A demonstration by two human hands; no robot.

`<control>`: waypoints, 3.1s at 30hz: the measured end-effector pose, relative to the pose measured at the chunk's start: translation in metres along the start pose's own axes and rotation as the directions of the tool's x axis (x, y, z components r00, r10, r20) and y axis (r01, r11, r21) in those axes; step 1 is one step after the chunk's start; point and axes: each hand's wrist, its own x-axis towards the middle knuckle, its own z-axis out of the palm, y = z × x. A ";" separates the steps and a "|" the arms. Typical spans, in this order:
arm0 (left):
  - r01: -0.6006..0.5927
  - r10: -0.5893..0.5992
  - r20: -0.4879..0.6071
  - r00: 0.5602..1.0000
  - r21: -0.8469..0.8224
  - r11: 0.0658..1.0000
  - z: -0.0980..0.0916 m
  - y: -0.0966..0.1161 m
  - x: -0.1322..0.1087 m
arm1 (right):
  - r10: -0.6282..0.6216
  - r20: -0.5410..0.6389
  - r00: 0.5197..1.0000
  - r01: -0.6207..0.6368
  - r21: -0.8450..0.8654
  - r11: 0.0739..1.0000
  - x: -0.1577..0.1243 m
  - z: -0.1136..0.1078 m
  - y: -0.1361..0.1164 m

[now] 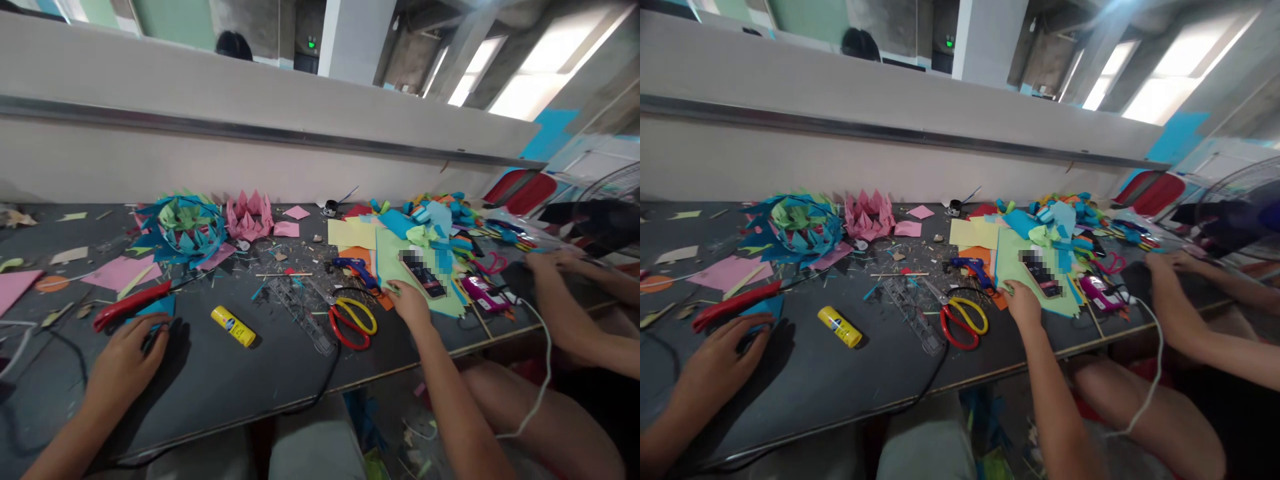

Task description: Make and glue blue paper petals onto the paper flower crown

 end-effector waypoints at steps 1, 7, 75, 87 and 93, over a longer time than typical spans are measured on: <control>-0.017 0.016 0.018 1.000 0.020 1.000 0.000 -0.002 -0.001 | 0.012 -0.006 1.000 -0.012 -0.007 1.000 0.000 0.000 0.000; -0.061 0.058 0.033 0.998 0.070 0.996 0.002 -0.006 -0.004 | 0.102 -0.069 0.992 -0.104 -0.035 0.994 0.000 -0.001 -0.001; -0.082 0.080 0.044 0.996 0.042 0.996 0.001 0.000 -0.003 | -0.208 0.504 0.838 0.381 -0.269 0.885 0.108 -0.012 -0.008; -0.065 0.064 0.054 0.997 0.023 0.998 0.000 0.002 -0.003 | -0.125 0.492 0.862 0.377 -0.454 0.807 0.095 -0.019 -0.025; -0.053 0.053 0.039 0.998 0.006 0.999 0.000 0.003 -0.004 | -0.197 0.356 0.913 0.373 -0.542 0.753 0.080 -0.015 -0.040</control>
